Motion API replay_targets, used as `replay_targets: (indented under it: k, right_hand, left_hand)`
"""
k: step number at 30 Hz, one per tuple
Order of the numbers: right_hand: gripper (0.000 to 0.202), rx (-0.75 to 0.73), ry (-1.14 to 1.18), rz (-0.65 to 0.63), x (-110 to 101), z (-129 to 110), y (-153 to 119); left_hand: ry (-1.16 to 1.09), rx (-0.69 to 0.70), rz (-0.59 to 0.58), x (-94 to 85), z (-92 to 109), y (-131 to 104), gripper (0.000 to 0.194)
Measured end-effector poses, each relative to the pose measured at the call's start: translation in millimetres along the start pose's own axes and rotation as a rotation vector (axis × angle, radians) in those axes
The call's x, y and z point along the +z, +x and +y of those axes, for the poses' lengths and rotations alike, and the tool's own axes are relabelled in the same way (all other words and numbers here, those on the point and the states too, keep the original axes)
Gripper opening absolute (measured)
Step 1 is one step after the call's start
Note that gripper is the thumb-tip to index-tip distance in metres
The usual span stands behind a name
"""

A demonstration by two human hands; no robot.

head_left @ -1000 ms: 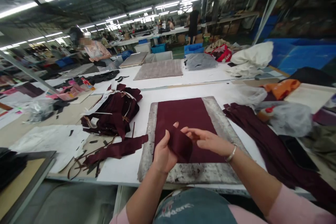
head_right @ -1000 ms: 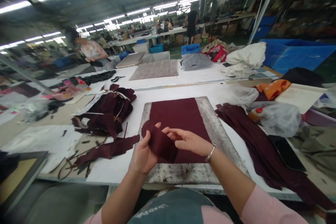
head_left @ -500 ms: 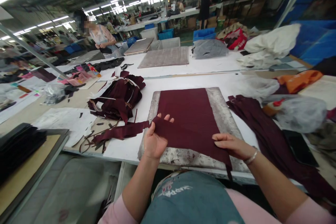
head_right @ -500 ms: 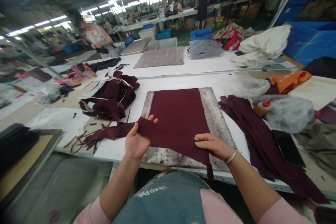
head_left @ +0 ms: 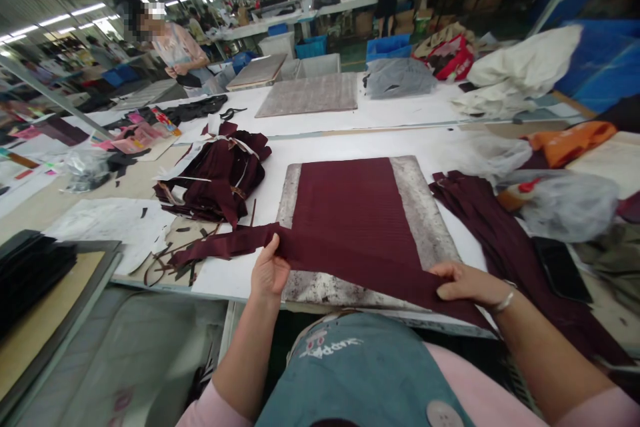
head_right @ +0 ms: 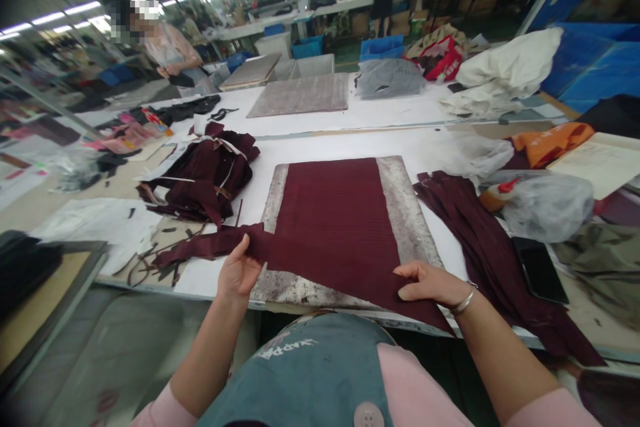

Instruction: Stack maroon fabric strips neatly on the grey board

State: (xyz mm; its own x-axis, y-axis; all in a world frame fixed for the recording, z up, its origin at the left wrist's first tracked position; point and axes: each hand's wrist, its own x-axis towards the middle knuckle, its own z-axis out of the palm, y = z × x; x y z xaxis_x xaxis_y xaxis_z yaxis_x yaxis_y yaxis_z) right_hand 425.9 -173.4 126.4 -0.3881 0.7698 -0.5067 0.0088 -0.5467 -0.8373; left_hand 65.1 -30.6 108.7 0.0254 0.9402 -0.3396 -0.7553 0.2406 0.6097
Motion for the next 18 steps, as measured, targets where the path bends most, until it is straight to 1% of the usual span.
replay_targets:
  k: [2,3,5,7,9,10,12,14,16,18]
  right_hand:
    - [0.030,0.062,-0.007,0.011,-7.4,13.4,-1.9]
    - [0.029,0.091,-0.006,0.031,-12.4,23.2,-2.0]
    - [0.029,0.144,0.014,0.074,-24.7,47.5,-0.4]
    - [0.033,0.194,0.080,0.132,-38.4,74.4,3.2]
    - [0.038,0.219,0.151,0.230,-50.6,97.7,8.2]
    - [0.040,0.214,0.168,0.294,-55.3,105.9,10.9]
    - [0.040,0.162,0.134,0.438,-61.4,112.4,14.8]
    - [0.040,0.078,0.046,0.575,-62.3,104.3,14.3]
    - [0.040,-0.025,-0.040,0.666,-58.3,83.4,7.3]
    - [0.039,-0.133,-0.105,0.714,-49.7,54.1,-5.8]
  left_hand:
    - [0.074,0.018,0.039,-24.4,-4.2,4.7,0.014]
    - [0.122,0.004,0.054,-39.1,-7.2,7.0,0.016]
    - [0.228,-0.062,0.090,-70.9,-14.8,11.0,0.022]
    - [0.324,-0.117,0.156,-100.6,-23.8,13.6,0.028]
    - [0.414,-0.159,0.216,-122.0,-31.9,14.1,0.033]
    - [0.451,-0.173,0.233,-128.2,-34.5,13.6,0.036]
    - [0.499,-0.178,0.232,-131.1,-35.5,12.1,0.039]
    - [0.513,-0.135,0.207,-123.3,-29.5,11.9,0.041]
    - [0.516,-0.064,0.195,-108.9,-17.5,13.7,0.041]
    - [0.519,0.014,0.192,-91.9,-2.0,16.3,0.040]
